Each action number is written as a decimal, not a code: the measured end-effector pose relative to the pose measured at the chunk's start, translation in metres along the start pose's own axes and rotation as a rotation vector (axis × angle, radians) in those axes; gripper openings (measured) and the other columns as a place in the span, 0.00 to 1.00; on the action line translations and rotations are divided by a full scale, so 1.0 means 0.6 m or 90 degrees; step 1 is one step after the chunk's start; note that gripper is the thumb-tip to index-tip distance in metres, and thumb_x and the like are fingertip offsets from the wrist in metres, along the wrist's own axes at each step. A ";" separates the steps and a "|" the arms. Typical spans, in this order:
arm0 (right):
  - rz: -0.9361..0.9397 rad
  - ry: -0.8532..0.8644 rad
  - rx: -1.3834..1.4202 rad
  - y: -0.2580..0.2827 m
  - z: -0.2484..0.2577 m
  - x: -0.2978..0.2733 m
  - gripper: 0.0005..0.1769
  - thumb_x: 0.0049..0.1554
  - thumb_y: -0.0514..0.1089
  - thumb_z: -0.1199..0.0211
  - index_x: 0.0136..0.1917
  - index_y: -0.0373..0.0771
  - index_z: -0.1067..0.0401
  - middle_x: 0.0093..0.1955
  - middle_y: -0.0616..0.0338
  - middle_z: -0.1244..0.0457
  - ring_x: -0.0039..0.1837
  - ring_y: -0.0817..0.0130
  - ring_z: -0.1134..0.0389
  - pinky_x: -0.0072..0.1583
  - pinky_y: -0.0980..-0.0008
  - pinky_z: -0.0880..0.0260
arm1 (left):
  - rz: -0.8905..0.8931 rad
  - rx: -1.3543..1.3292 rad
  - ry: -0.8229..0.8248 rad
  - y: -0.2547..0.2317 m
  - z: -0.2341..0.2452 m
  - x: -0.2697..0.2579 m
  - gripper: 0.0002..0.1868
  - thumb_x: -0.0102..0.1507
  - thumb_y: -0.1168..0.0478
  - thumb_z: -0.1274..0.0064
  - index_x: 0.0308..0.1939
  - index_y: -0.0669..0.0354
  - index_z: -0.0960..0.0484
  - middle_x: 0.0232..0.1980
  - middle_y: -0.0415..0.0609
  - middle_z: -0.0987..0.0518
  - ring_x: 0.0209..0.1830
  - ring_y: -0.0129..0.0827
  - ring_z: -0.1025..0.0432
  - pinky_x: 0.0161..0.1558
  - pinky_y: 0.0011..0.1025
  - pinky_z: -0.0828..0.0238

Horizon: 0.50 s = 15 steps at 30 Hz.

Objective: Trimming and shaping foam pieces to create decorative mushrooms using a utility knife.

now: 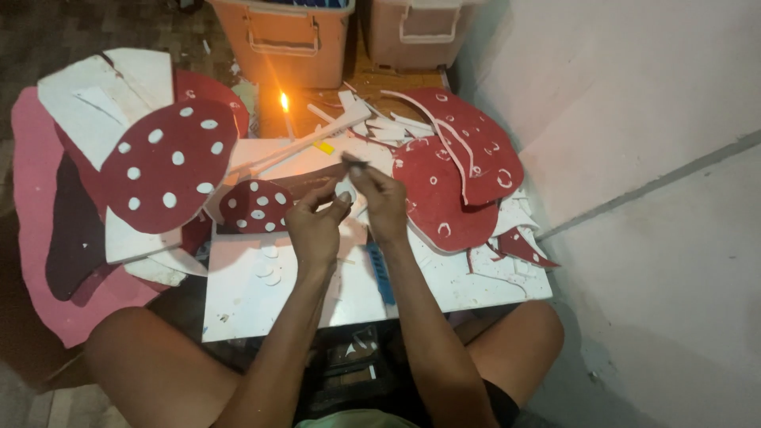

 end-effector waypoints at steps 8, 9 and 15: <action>-0.062 -0.108 -0.089 -0.029 0.003 -0.069 0.16 0.60 0.50 0.40 0.50 0.36 0.21 0.46 0.44 0.29 0.54 0.60 0.30 0.59 0.55 0.32 | 0.002 -0.158 -0.091 0.020 -0.007 0.025 0.15 0.59 0.73 0.40 0.50 0.73 0.20 0.38 0.55 0.28 0.36 0.40 0.21 0.43 0.37 0.17; -0.086 -0.137 -0.070 -0.030 -0.001 -0.089 0.17 0.60 0.49 0.41 0.52 0.35 0.21 0.50 0.43 0.29 0.59 0.56 0.30 0.62 0.53 0.32 | 0.012 -0.191 -0.117 0.021 0.000 0.024 0.15 0.59 0.73 0.41 0.50 0.73 0.21 0.37 0.53 0.29 0.35 0.41 0.20 0.43 0.36 0.15; -0.036 -0.197 -0.022 -0.009 -0.002 -0.074 0.20 0.62 0.50 0.44 0.56 0.32 0.23 0.52 0.41 0.30 0.60 0.53 0.31 0.63 0.53 0.33 | 0.045 -0.175 -0.148 0.037 -0.001 0.022 0.15 0.58 0.69 0.37 0.48 0.66 0.18 0.35 0.45 0.29 0.36 0.28 0.25 0.44 0.25 0.19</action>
Point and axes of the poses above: each hand's wrist, its own x-axis towards the middle knuckle, its own z-axis out of the back of the hand, y = z × x, the point moved 8 cm from there along x, towards the middle knuckle
